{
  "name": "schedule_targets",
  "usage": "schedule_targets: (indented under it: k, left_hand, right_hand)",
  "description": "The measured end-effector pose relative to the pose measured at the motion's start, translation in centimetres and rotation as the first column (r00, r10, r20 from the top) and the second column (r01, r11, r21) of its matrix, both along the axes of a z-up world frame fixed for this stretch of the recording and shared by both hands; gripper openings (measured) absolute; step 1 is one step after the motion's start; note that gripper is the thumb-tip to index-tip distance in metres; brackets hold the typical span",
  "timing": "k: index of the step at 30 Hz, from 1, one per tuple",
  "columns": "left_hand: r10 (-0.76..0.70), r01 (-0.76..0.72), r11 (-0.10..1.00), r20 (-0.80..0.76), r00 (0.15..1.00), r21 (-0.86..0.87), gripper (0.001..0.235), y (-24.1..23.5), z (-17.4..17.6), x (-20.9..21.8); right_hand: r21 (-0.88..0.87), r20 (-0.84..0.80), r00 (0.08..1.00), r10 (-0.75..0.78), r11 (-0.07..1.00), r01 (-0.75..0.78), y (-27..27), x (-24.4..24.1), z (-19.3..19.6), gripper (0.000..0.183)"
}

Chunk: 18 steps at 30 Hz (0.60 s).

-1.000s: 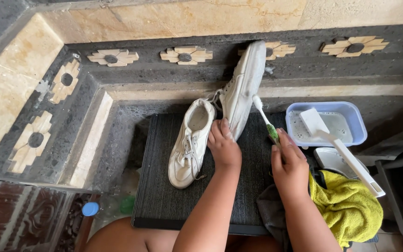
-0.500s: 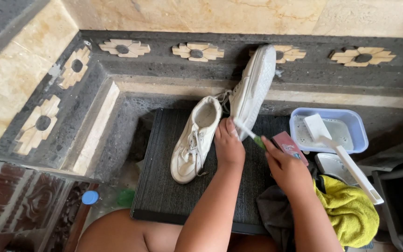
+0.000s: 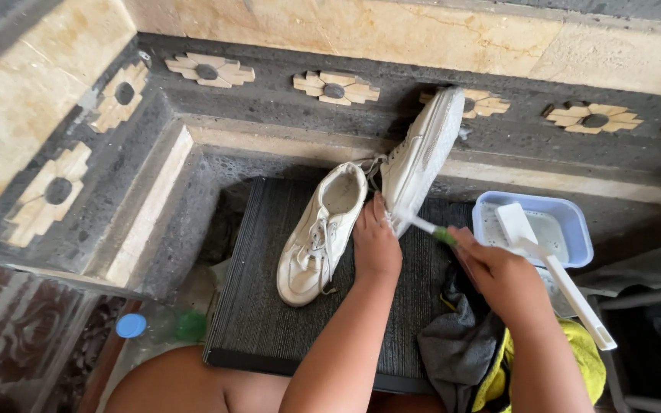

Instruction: The person scrubs the sole and upper of a white sneaker with a toothbrush, then wipes it with a yellow cloth. They tie the laces and continue scrubbing the shoe's surface.

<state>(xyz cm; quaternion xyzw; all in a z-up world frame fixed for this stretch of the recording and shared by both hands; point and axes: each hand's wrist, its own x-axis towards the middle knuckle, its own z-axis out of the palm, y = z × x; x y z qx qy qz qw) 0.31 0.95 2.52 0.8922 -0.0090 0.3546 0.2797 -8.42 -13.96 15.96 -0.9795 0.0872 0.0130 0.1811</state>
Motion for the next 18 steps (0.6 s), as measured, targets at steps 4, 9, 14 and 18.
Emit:
schedule_targets:
  k: [4, 9, 14, 18]
  left_hand:
    - [-0.01, 0.01, 1.0, 0.008, 1.0, -0.014, 0.051, 0.1, -0.4, 0.3]
    - [-0.013, 0.012, 1.0, 0.034, 0.999, 0.02, 0.054, 0.4, -0.4, 0.2]
    - [-0.123, 0.11, 0.99, -0.149, 0.981, -0.089, 0.064, 0.5, -0.9, 0.6]
    - [-0.216, 0.171, 0.973, -0.34, 0.915, -0.158, 0.086, 0.3, -1.5, 0.9]
  right_hand:
    - [0.042, 0.006, 1.0, -0.031, 0.999, 0.031, -0.1, 0.5, -0.3, 0.036]
    - [0.044, -0.066, 0.995, -0.07, 0.996, 0.073, 0.6, 0.1, 0.5, 0.038]
    - [0.034, -0.297, 0.954, -0.03, 0.999, 0.042, 0.7, 1.1, 0.2, 0.044]
    - [-0.014, -0.26, 0.951, -0.166, 0.986, 0.169, 1.4, 1.0, 0.4, 0.055]
